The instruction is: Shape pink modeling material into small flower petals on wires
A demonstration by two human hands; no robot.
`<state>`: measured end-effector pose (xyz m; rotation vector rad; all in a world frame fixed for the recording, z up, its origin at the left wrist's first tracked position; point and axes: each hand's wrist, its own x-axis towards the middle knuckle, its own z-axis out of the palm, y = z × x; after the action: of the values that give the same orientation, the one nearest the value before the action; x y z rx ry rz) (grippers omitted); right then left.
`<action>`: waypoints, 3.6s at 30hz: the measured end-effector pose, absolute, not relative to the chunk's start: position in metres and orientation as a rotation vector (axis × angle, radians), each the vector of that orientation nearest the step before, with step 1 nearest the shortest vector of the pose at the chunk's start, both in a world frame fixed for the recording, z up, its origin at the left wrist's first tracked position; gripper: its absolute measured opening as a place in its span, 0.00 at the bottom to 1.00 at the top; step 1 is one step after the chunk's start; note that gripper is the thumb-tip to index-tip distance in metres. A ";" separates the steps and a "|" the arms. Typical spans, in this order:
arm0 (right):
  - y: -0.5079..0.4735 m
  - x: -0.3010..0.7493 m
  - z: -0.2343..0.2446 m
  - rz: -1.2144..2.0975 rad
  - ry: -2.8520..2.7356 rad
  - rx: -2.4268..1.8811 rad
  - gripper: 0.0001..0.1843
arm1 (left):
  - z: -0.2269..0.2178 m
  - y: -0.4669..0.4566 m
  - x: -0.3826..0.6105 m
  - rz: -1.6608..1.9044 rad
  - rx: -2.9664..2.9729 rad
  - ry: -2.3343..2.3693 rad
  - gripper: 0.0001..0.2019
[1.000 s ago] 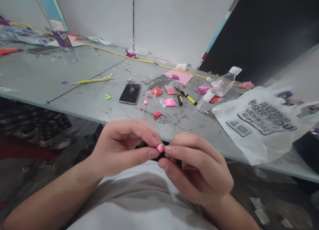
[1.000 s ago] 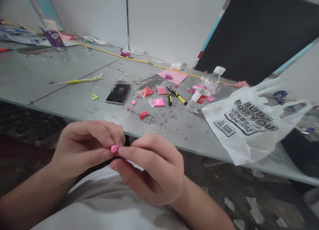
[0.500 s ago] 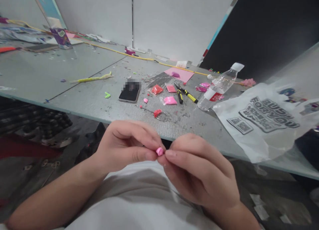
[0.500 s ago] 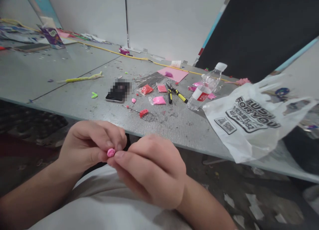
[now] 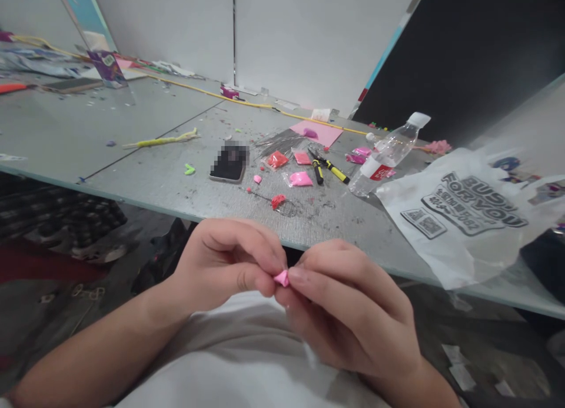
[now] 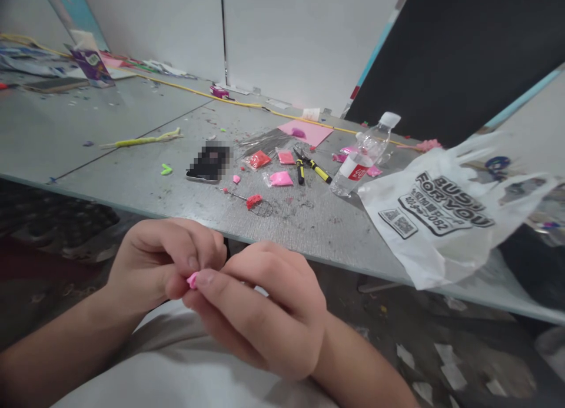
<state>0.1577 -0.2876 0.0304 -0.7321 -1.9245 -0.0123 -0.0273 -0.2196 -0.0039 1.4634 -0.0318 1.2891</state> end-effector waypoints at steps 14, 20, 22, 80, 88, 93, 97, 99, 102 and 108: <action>-0.286 0.157 0.034 -0.044 -1.958 -0.682 0.15 | 0.002 -0.219 -0.027 1.272 1.471 -0.052 0.06; -0.279 0.154 0.032 0.024 -1.923 -0.665 0.26 | 0.000 -0.222 -0.029 1.310 1.427 0.039 0.06; -0.278 0.153 0.032 0.024 -1.905 -0.642 0.26 | 0.000 -0.222 -0.029 1.321 1.434 0.033 0.07; -0.258 0.153 0.024 0.040 -1.866 -0.642 0.12 | -0.022 -0.208 -0.030 1.164 1.119 0.135 0.05; -0.259 0.151 0.027 -0.001 -1.877 -0.614 0.13 | -0.021 -0.212 -0.031 1.120 1.093 0.056 0.08; -0.263 0.151 0.024 -0.040 -1.895 -0.593 0.13 | -0.020 -0.215 -0.030 1.103 1.076 0.012 0.07; -0.266 0.152 0.023 -0.081 -1.940 -0.587 0.13 | -0.017 -0.218 -0.029 1.105 1.069 0.008 0.05; -0.267 0.153 0.023 -0.096 -1.939 -0.584 0.13 | -0.016 -0.219 -0.028 1.105 1.064 0.015 0.04; -0.268 0.153 0.023 -0.131 -1.935 -0.591 0.12 | -0.018 -0.219 -0.028 1.099 1.063 0.010 0.05; -0.266 0.150 0.023 -0.149 -1.917 -0.576 0.13 | -0.019 -0.220 -0.028 1.072 1.027 0.003 0.07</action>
<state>0.1499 -0.2659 0.0233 -0.5760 -1.9175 -0.1488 -0.0280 -0.2203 -0.0188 1.0272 0.0028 1.0725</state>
